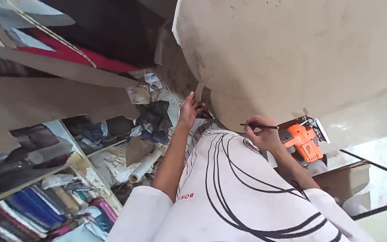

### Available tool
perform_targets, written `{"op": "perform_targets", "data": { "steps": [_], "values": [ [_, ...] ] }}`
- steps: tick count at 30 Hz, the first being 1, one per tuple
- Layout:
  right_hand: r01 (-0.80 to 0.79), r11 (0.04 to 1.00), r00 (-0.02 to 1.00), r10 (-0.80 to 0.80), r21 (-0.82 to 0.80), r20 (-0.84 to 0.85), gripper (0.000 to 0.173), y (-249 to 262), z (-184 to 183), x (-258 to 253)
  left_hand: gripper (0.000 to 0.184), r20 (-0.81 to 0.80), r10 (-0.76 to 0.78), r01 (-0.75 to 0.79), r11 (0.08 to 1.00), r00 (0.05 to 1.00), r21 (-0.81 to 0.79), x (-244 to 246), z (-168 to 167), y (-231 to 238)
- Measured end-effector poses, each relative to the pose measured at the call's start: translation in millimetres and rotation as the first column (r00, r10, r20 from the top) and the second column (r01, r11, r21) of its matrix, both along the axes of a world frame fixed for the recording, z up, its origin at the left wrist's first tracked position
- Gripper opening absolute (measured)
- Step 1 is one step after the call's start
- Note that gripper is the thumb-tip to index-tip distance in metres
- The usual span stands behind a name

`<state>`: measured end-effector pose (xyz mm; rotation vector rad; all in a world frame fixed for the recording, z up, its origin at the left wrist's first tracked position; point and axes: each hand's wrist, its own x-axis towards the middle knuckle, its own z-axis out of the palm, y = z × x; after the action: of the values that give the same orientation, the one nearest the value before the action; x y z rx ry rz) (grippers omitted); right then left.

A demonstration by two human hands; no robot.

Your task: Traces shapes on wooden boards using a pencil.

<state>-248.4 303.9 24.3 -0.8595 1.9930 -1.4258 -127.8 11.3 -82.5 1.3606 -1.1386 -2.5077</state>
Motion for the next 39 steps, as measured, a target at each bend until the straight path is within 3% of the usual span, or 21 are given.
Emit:
{"op": "perform_targets", "data": {
  "steps": [8, 12, 15, 17, 19, 21, 23, 25, 28, 32, 33, 36, 39],
  "values": [
    [0.298, 0.948, 0.952, -0.303, 0.110, 0.034, 0.015, -33.2, -20.8, 35.1, 0.046, -0.122, -0.347, 0.359, 0.928, 0.930, 0.098, -19.8, -11.4, -39.6],
    [0.506, 0.851, 0.845, -0.522, 0.143, 0.115, 0.018, -68.7, -15.5, 82.6, 0.055, -0.285, -0.472, 0.545, 0.786, 0.834, 0.294, -25.4, -28.6, -66.2],
    [0.644, 0.753, 0.717, -0.656, 0.135, 0.237, 0.019, -102.2, -7.7, 119.4, 0.075, -0.389, -0.622, 0.728, 0.636, 0.680, 0.255, -22.8, -30.7, -90.3],
    [0.698, 0.703, 0.658, -0.705, 0.137, 0.265, 0.020, -117.6, -7.2, 148.2, 0.076, -0.264, -0.834, 0.874, 0.477, 0.485, 0.098, -19.2, -32.1, -107.0],
    [0.730, 0.667, 0.630, -0.742, 0.150, 0.228, 0.022, -123.5, -11.0, 176.1, 0.069, 0.047, -0.993, 0.985, 0.098, 0.106, -0.144, -21.1, -39.5, -121.8],
    [0.729, 0.647, 0.628, -0.762, 0.221, 0.158, 0.027, -120.6, -13.8, 207.5, 0.059, 0.323, -0.929, 0.945, -0.256, -0.182, -0.205, -16.0, -49.4, -127.2],
    [0.723, 0.609, 0.616, -0.782, 0.328, 0.094, 0.031, -111.5, -20.2, 239.5, 0.052, 0.418, -0.844, 0.868, -0.450, -0.337, -0.209, -11.7, -57.7, -121.0],
    [0.735, 0.518, 0.539, -0.838, 0.438, 0.086, 0.034, -105.6, -26.9, 277.8, 0.049, 0.421, -0.794, 0.803, -0.556, -0.437, -0.215, -6.5, -53.8, -105.4],
    [0.783, 0.303, 0.300, -0.949, 0.544, 0.097, 0.035, -101.3, -42.6, 349.6, 0.044, 0.377, -0.739, 0.700, -0.664, -0.559, -0.263, 3.8, -27.3, -61.6],
    [0.788, -0.058, -0.206, -0.963, 0.613, 0.174, 0.037, -129.2, -82.9, 482.2, 0.036, 0.269, -0.682, 0.520, -0.707, -0.680, -0.479, 18.0, 19.2, 16.6],
    [0.726, -0.085, -0.264, -0.951, 0.682, 0.162, 0.037, -138.5, -91.2, 515.8, 0.034, 0.260, -0.675, 0.491, -0.702, -0.691, -0.516, 20.4, 28.8, 39.4],
    [0.529, -0.015, -0.281, -0.947, 0.848, 0.159, 0.035, -162.2, -100.5, 595.5, 0.032, 0.323, -0.688, 0.428, -0.683, -0.650, -0.593, 28.9, 45.5, 101.8],
    [0.547, -0.036, -0.383, -0.899, 0.837, 0.212, 0.036, -169.2, -99.1, 652.2, 0.032, 0.340, -0.748, 0.444, -0.629, -0.570, -0.638, 52.4, 44.8, 149.0]
  ]
}}
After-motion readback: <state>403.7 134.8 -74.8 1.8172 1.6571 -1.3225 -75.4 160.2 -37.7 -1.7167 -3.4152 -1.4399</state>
